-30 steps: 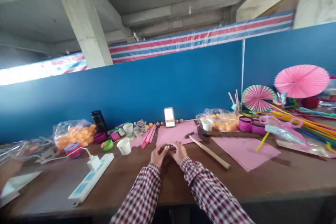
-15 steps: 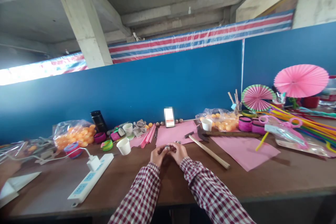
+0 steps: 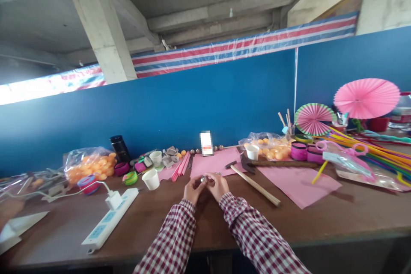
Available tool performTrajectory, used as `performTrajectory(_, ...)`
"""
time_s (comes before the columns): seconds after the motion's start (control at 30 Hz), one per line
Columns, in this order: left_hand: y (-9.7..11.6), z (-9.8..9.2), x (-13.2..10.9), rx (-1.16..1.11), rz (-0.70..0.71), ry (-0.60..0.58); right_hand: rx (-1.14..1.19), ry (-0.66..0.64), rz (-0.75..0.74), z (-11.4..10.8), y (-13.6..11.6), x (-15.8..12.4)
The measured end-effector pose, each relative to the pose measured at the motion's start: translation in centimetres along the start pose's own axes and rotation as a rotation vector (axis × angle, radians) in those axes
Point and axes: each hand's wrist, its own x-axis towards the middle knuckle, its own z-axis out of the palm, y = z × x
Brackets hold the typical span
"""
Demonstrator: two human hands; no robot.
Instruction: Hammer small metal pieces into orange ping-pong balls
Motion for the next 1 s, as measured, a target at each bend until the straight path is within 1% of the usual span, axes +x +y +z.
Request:
performTrajectory(0.1, -0.13, -0.07, 0.10, -0.013, 0.007, -0.010, -0.005, 0.009, 0.023, -0.05, -0.16, 0.04)
performTrajectory(0.27, -0.09, -0.10, 0.10, -0.047, 0.047, -0.041, -0.007, -0.014, 0.029, -0.11, -0.32, 0.06)
performTrajectory(0.53, 0.68, -0.24, -0.04, -0.051, 0.042, -0.106, -0.005, -0.021, 0.036, -0.40, -0.90, -0.04)
performTrajectory(0.73, 0.60, -0.22, -0.07, -0.078, -0.034, -0.086, 0.015, -0.025, 0.033, -0.22, -0.84, -0.06)
performTrajectory(1.0, 0.28, -0.36, -0.06, -0.107, -0.056, -0.063, 0.032, -0.032, 0.022, -0.15, -0.90, -0.13)
